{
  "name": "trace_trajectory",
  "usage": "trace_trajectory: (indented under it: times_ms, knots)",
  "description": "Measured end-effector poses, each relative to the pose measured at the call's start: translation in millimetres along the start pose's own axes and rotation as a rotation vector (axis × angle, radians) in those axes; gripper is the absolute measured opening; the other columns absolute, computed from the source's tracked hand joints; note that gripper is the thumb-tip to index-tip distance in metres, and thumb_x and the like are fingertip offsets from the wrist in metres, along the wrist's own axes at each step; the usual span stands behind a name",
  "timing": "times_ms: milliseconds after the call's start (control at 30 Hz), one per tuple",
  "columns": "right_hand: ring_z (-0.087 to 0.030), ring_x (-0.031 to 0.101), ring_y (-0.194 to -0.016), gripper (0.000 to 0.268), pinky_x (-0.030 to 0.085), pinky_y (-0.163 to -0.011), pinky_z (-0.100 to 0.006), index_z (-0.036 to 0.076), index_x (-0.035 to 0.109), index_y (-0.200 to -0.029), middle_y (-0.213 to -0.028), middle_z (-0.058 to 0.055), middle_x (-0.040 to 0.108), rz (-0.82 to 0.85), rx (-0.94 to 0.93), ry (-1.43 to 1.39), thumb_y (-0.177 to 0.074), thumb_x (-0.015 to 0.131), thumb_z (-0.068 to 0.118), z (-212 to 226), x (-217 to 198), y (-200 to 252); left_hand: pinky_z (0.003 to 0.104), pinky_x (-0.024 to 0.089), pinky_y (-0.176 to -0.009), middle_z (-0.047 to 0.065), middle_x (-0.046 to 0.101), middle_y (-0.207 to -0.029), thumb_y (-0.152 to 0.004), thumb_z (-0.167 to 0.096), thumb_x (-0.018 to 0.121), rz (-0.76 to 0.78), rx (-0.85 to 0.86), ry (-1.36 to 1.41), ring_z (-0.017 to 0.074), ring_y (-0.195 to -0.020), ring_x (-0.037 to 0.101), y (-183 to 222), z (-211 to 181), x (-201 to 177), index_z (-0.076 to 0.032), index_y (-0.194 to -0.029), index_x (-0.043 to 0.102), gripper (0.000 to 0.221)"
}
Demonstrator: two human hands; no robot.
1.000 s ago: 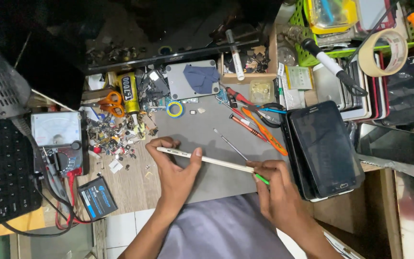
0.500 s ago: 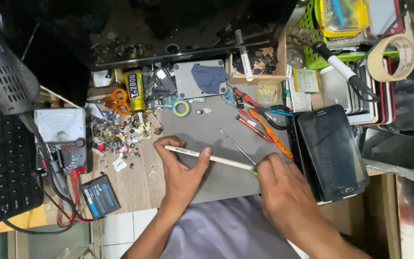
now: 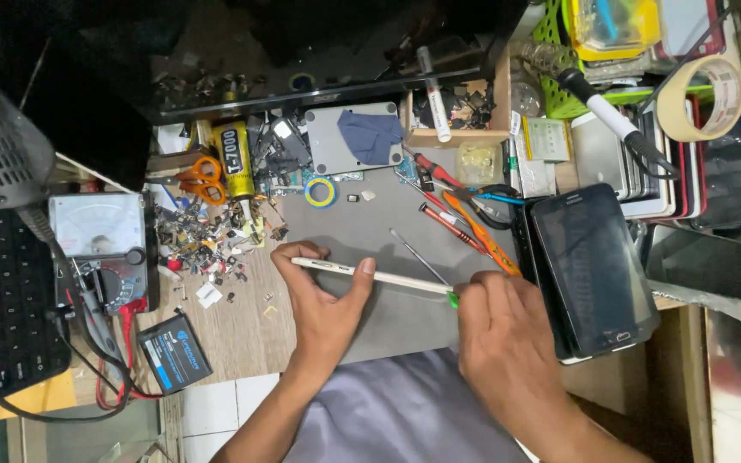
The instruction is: Disassembling a white tablet by prying off the back cover using a small hand tool on a repair bench.
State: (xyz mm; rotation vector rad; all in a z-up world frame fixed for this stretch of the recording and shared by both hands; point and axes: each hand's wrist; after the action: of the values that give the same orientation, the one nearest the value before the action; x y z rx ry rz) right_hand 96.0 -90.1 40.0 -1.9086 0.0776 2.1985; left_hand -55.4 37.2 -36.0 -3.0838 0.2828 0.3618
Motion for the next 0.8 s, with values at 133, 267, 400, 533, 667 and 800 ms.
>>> trace_trajectory:
  times_ms: [133, 267, 400, 533, 667, 800]
  knots:
    - [-0.032, 0.062, -0.096, 0.012, 0.047, -0.092, -0.045, 0.004, 0.060, -0.102, -0.106, -0.016, 0.058, -0.143, -0.036, 0.067, -0.097, 0.050, 0.000, -0.7, 20.0, 9.9, 0.033, 0.041, -0.097, 0.009, 0.042, -0.106, -0.083, -0.032, 0.078, -0.017, 0.018, 0.004, 0.0213, -0.103, 0.052, 1.2, 0.4, 0.3, -0.008, -0.107, 0.038, 0.053]
    - [-0.038, 0.055, -0.091, 0.009, 0.044, -0.086, -0.047, 0.006, 0.056, -0.099, -0.101, -0.015, 0.054, 0.051, 0.005, -0.092, -0.092, 0.052, 0.004, -17.1, 13.8, 7.7, 0.033, 0.040, -0.097, 0.008, 0.040, -0.106, -0.084, -0.029, 0.078, 0.009, 0.039, 0.059, 0.0217, -0.103, 0.050, 3.4, 0.9, -1.7, -0.009, -0.106, 0.035, 0.052]
    - [-0.031, 0.056, -0.092, 0.014, 0.044, -0.084, -0.041, 0.011, 0.050, -0.096, -0.097, -0.009, 0.056, 0.408, -0.059, -0.392, -0.105, 0.048, 0.022, -35.2, -18.4, -21.5, 0.033, 0.039, -0.099, 0.008, 0.040, -0.108, -0.084, -0.026, 0.077, 0.027, 0.013, 0.116, 0.0223, -0.106, 0.050, 7.0, 2.3, -3.3, -0.012, -0.107, 0.033, 0.051]
    - [-0.031, 0.055, -0.090, 0.015, 0.044, -0.085, -0.041, 0.010, 0.049, -0.095, -0.096, -0.009, 0.055, 0.431, -0.033, -0.398, -0.105, 0.048, 0.022, -27.6, -14.2, -15.8, 0.032, 0.039, -0.096, 0.007, 0.040, -0.106, -0.083, -0.027, 0.078, 0.000, 0.029, 0.085, 0.0204, -0.103, 0.049, 6.2, 1.4, -3.7, -0.010, -0.106, 0.034, 0.052]
    - [-0.038, 0.055, -0.090, 0.006, 0.045, -0.090, -0.048, 0.009, 0.055, -0.098, -0.096, -0.013, 0.054, 0.155, 0.043, -0.145, -0.097, 0.055, 0.014, -13.7, 10.5, 4.7, 0.023, 0.032, -0.051, 0.004, 0.041, -0.105, -0.081, -0.032, 0.080, 0.014, -0.093, 0.007, 0.0114, -0.084, 0.044, 5.8, -4.1, -2.8, -0.011, -0.109, 0.039, 0.055]
    - [-0.041, 0.056, -0.103, 0.015, 0.044, -0.093, -0.050, 0.002, 0.055, -0.106, -0.110, -0.021, 0.055, -0.073, -0.064, 0.002, -0.091, 0.059, 0.004, 2.4, 12.8, 5.4, 0.030, 0.039, -0.091, 0.006, 0.041, -0.103, -0.083, -0.030, 0.079, 0.005, 0.038, 0.015, 0.0186, -0.097, 0.047, 2.3, -1.4, -1.3, -0.009, -0.104, 0.037, 0.051]
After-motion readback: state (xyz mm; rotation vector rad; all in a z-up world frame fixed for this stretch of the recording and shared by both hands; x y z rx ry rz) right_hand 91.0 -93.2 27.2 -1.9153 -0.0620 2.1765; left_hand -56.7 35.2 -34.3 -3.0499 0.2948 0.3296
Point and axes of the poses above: each hand's wrist, its own y-axis away from the middle knuckle, its own x-axis out of the palm, z = x × y
